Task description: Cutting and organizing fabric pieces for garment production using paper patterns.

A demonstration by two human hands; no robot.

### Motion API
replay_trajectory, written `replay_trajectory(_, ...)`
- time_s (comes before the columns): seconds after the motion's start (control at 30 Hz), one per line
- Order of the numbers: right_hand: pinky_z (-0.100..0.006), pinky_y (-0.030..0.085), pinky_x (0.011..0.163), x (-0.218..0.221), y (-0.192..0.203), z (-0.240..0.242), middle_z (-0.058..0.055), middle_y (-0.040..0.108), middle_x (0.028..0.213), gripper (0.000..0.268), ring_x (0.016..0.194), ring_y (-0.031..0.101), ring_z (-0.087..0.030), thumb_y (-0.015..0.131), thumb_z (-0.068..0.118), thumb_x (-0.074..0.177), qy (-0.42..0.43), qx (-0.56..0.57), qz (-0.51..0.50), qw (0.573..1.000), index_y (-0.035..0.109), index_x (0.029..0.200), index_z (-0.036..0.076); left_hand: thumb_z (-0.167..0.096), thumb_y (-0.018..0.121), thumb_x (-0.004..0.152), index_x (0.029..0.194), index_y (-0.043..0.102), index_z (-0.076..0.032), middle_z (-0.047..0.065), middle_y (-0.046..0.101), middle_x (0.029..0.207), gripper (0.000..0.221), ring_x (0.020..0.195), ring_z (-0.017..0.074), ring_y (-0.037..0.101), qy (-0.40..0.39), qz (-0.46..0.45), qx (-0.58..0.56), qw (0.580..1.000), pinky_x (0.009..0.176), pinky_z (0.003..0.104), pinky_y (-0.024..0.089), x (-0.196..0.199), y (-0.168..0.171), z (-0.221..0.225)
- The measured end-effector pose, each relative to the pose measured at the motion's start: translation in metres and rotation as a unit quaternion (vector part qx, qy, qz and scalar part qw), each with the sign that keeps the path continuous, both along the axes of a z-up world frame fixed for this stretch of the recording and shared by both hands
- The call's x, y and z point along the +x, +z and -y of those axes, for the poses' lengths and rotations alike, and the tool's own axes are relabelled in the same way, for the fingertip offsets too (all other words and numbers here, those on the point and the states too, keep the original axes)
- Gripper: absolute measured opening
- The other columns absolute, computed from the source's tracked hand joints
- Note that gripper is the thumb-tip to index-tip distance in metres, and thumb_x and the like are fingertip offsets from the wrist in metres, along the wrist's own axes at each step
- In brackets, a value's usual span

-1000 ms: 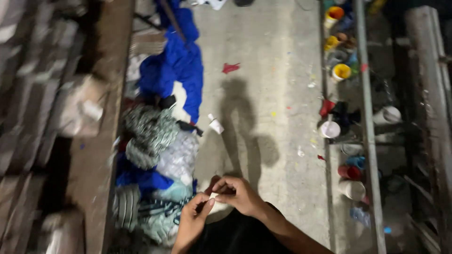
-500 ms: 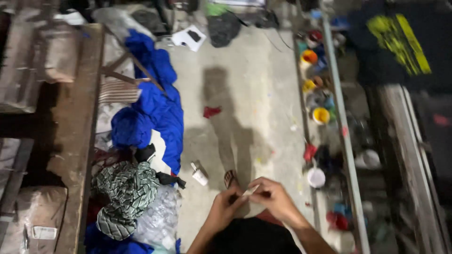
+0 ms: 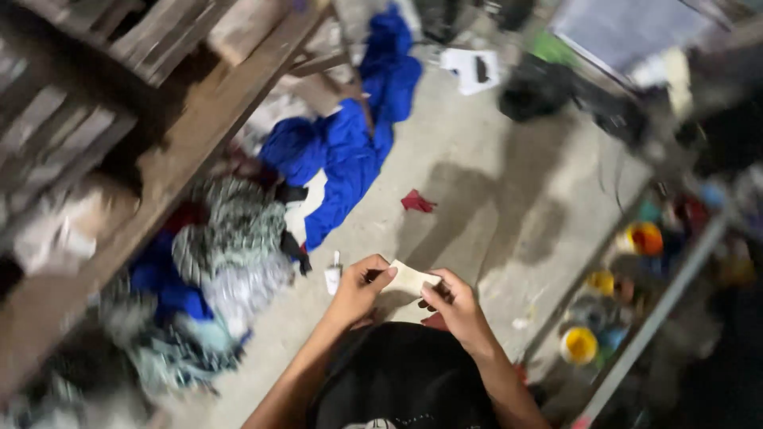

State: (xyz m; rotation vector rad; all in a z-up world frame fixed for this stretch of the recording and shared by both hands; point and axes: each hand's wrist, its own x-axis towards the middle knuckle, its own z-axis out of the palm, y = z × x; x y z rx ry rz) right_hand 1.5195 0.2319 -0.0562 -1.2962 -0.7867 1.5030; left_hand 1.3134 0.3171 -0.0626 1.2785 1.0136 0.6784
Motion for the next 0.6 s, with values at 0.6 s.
replay_trajectory(0.6,-0.024,0.049,0.069,0.132,-0.051,-0.096,0.000,0.068,0.082,0.012,0.074,0.060,-0.007,0.067,0.012,0.098,0.413,0.036,-0.031,0.910,0.069,0.100,0.001,-0.038,0.060,0.100,0.116,0.067,-0.007,-0.005,0.069,0.091,0.036,0.078,0.0024,0.062,0.365,0.026,-0.117,0.923,0.064,0.022,0.053,0.157,0.018,0.117)
